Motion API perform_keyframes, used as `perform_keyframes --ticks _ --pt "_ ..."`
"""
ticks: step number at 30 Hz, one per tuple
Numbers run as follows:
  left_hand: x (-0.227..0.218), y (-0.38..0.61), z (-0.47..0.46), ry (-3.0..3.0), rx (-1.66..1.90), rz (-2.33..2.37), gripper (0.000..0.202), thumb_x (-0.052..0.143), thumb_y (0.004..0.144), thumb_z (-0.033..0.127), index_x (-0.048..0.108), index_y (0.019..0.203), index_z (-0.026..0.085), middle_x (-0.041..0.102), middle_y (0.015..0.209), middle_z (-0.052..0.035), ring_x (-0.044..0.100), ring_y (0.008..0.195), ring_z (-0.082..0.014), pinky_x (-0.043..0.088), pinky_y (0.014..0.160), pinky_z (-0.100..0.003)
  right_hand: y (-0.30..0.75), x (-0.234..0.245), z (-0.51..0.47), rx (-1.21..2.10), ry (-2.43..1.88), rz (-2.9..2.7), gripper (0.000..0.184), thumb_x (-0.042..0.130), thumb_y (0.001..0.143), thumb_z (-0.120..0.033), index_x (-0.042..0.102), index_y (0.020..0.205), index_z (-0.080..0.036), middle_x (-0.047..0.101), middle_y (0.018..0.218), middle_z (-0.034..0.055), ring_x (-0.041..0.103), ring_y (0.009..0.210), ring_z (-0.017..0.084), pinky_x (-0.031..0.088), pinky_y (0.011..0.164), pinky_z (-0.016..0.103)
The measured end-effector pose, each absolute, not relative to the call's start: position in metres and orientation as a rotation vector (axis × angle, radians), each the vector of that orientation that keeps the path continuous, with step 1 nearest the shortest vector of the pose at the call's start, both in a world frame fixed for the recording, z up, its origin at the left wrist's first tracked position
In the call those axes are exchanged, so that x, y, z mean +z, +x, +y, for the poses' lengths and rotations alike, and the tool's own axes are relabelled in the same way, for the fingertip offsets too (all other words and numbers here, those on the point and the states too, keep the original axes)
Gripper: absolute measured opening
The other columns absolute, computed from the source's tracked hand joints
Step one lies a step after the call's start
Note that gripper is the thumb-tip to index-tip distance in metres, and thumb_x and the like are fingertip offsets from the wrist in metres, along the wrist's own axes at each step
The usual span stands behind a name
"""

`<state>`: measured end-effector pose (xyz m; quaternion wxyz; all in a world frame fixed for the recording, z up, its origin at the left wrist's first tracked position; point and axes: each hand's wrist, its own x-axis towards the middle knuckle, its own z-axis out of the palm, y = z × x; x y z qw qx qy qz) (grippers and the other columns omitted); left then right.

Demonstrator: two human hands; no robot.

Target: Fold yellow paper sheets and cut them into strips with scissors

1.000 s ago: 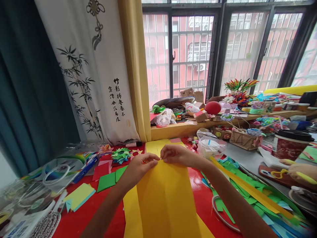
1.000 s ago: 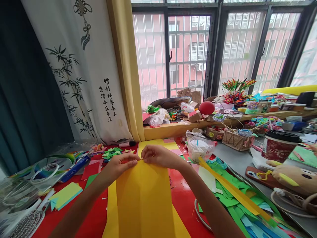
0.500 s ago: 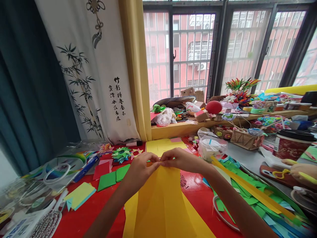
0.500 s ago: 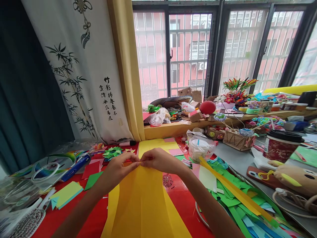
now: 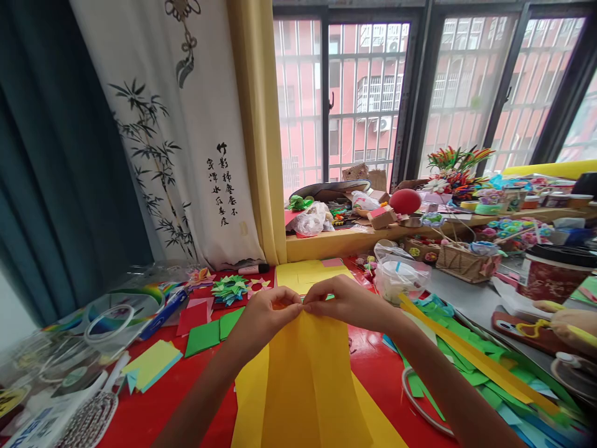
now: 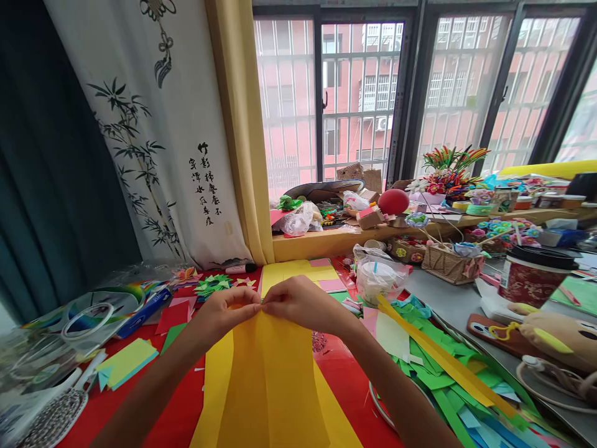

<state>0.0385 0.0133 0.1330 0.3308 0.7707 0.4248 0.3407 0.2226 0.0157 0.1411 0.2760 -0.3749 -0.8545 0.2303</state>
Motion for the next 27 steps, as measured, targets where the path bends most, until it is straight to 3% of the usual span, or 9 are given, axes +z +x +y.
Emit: perform_keyframes --ticks 13,27 --pt "0.133 0.041 0.011 1.913 0.870 1.038 0.014 0.052 0.072 0.030 0.054 0.069 0.017 0.052 0.069 0.0018 0.047 0.067 -0.0124 0.034 0.060 -0.021 0.221 0.143 0.010 0.521 -1.014 -2.303 0.019 0.048 0.078 -0.024 0.065 0.073 -0.018 0.062 0.065 -0.0009 0.050 0.060 0.011 0.032 0.051 0.022" --pt "0.134 0.042 0.009 1.773 0.870 1.044 0.014 0.053 0.068 0.029 0.058 0.069 0.015 0.054 0.066 0.0009 0.049 0.065 -0.0133 0.035 0.059 -0.022 0.216 0.143 0.004 0.197 -0.995 -2.386 0.021 0.047 0.081 -0.021 0.068 0.079 -0.020 0.066 0.071 0.0010 0.054 0.063 0.013 0.033 0.062 0.024"
